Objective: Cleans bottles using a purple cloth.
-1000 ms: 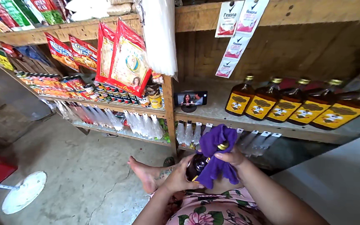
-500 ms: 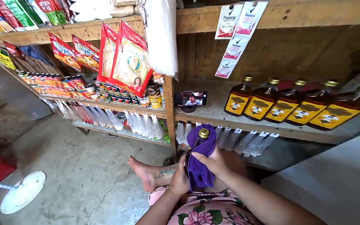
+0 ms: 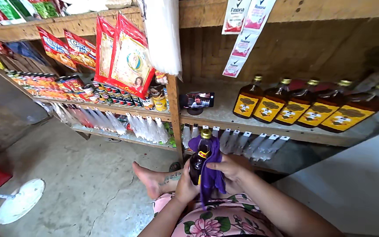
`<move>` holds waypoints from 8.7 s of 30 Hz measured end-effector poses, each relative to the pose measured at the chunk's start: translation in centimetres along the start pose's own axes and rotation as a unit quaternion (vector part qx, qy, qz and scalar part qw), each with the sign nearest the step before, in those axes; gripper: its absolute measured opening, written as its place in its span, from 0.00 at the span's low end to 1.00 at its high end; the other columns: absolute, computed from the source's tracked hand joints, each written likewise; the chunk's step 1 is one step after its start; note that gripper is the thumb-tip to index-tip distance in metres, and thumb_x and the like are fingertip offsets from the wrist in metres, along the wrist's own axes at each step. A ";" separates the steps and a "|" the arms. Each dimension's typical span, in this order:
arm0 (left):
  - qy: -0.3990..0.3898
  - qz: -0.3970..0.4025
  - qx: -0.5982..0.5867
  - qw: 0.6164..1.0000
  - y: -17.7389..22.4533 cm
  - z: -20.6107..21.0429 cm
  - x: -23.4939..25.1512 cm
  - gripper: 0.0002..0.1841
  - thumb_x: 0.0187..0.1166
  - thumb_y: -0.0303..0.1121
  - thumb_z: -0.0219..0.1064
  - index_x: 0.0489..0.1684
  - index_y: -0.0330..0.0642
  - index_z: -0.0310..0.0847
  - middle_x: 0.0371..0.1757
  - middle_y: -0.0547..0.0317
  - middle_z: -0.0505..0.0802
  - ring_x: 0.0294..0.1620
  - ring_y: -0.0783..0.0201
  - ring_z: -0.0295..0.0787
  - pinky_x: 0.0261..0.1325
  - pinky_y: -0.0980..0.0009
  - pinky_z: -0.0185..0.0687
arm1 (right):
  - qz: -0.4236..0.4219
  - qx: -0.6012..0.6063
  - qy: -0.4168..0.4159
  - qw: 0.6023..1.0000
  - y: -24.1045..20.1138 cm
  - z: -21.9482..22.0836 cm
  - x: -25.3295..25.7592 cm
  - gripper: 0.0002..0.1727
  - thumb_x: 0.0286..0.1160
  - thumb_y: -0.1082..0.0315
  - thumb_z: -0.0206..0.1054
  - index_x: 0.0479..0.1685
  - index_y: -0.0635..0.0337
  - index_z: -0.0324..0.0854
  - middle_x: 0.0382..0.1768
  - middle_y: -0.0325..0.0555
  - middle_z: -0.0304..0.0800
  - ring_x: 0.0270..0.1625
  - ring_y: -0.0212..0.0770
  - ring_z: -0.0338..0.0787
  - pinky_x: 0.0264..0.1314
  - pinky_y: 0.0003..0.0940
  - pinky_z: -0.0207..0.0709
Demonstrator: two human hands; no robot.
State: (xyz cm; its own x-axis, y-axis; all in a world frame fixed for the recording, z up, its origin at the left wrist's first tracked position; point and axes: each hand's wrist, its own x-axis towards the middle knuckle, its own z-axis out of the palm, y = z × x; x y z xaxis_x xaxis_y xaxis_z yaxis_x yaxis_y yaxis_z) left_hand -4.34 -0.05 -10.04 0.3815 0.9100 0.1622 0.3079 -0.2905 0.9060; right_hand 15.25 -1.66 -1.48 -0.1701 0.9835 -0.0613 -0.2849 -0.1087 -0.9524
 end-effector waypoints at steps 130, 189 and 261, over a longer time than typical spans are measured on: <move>0.008 0.065 0.099 0.993 0.1 0.5 -0.6 0.49 0.63 0.31 0.76 0.87 0.26 0.50 0.72 0.38 0.85 0.72 0.49 0.85 0.74 0.50 0.80 | -0.218 -0.088 0.094 0.967 -0.4 3.7 0.6 0.44 0.56 0.72 0.84 0.74 0.68 0.61 0.53 0.43 0.90 0.54 0.29 0.92 0.64 0.28 0.87; 0.024 0.014 0.073 0.997 0.0 0.7 -0.6 0.64 0.48 0.51 0.88 0.86 0.25 0.51 0.71 0.38 0.86 0.71 0.50 0.86 0.75 0.52 0.80 | -0.022 -0.207 0.050 0.977 -1.8 -1.9 0.2 0.40 0.54 0.72 0.83 0.73 0.66 0.71 0.57 0.42 0.90 0.58 0.24 0.89 0.66 0.22 0.83; 0.036 0.069 0.108 0.991 0.2 0.5 -0.8 0.50 0.60 0.42 0.81 0.83 0.25 0.59 0.65 0.38 0.90 0.66 0.47 0.89 0.69 0.47 0.83 | -0.108 -0.145 -0.045 0.982 -1.3 0.6 -1.6 0.40 0.56 0.78 0.81 0.71 0.69 0.63 0.55 0.36 0.91 0.58 0.26 0.91 0.68 0.27 0.85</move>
State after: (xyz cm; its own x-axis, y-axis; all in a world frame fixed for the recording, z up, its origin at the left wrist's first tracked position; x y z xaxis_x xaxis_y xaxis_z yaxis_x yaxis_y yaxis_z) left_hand -4.15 -1.02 -10.20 0.3716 0.8737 0.3139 0.4395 -0.4634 0.7695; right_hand 15.35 -3.20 -0.02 -0.2222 0.9607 0.1664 -0.0443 0.1606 -0.9860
